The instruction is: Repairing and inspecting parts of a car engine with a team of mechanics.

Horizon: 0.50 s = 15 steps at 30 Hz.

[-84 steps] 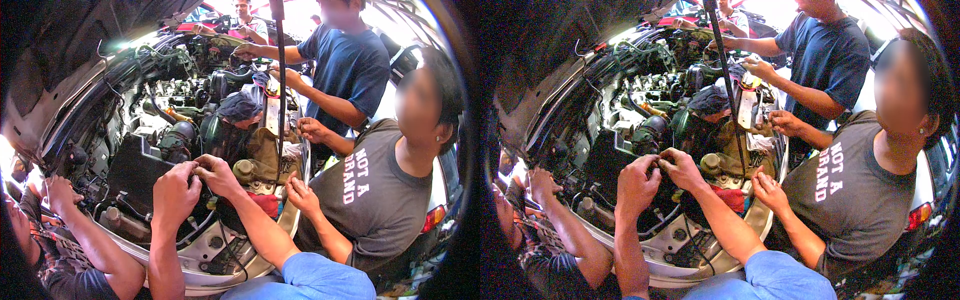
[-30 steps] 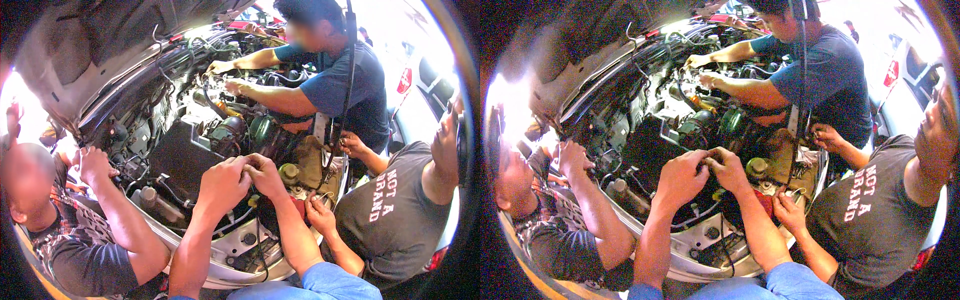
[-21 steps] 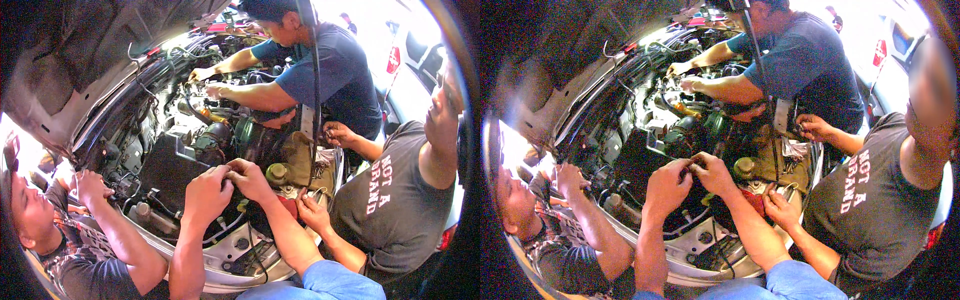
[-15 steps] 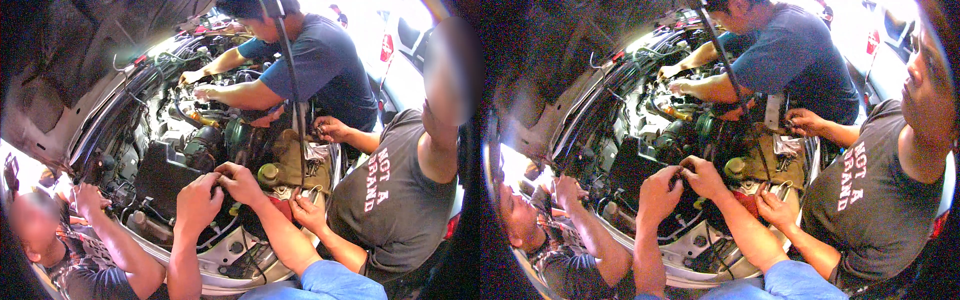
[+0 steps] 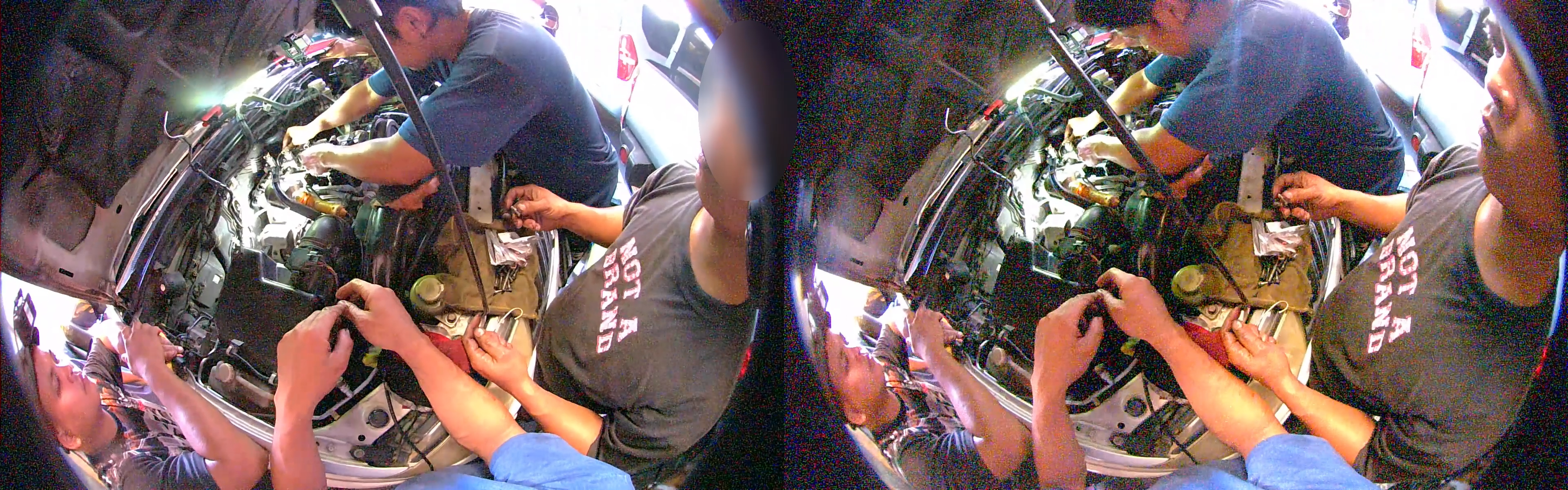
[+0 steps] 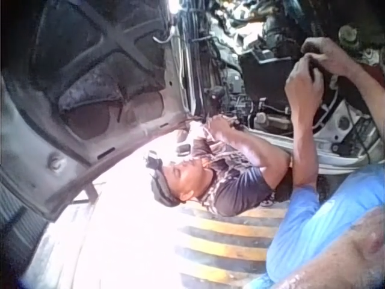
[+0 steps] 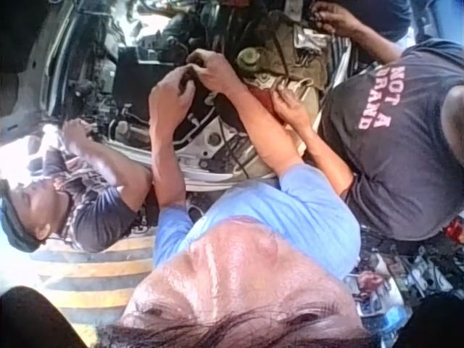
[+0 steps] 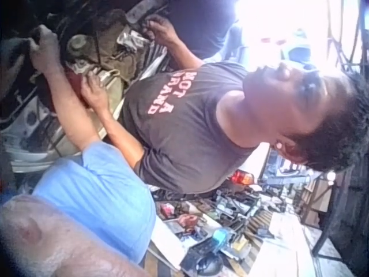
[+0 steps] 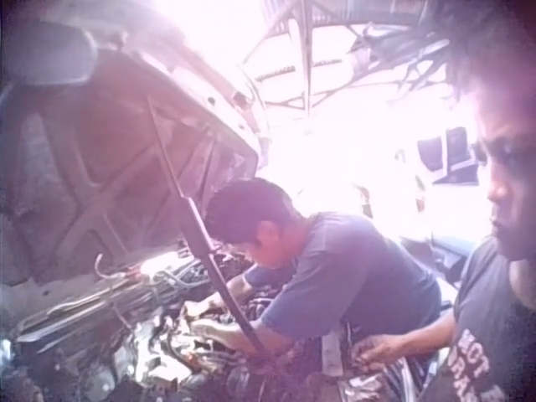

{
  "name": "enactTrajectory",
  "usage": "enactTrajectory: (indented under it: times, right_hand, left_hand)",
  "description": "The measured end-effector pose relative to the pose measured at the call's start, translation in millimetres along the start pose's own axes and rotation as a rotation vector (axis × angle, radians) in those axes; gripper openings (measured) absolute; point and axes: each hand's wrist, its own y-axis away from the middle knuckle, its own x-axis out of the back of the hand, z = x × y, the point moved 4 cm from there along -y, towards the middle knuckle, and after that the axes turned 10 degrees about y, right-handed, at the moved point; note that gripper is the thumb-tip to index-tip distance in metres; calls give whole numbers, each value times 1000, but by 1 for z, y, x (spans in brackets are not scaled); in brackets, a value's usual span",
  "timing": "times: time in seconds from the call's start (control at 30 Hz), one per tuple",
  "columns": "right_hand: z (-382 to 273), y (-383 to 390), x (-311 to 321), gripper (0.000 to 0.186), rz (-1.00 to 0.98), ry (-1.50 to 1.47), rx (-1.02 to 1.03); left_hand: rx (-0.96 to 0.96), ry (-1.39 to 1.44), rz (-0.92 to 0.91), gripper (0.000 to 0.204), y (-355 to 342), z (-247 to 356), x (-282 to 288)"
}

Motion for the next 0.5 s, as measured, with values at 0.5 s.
enactTrajectory:
  times: [0.5]
  right_hand:
    - [-6,5,3,23,-22,33,-51]
  left_hand:
    - [-49,13,8,31,9,11,9]
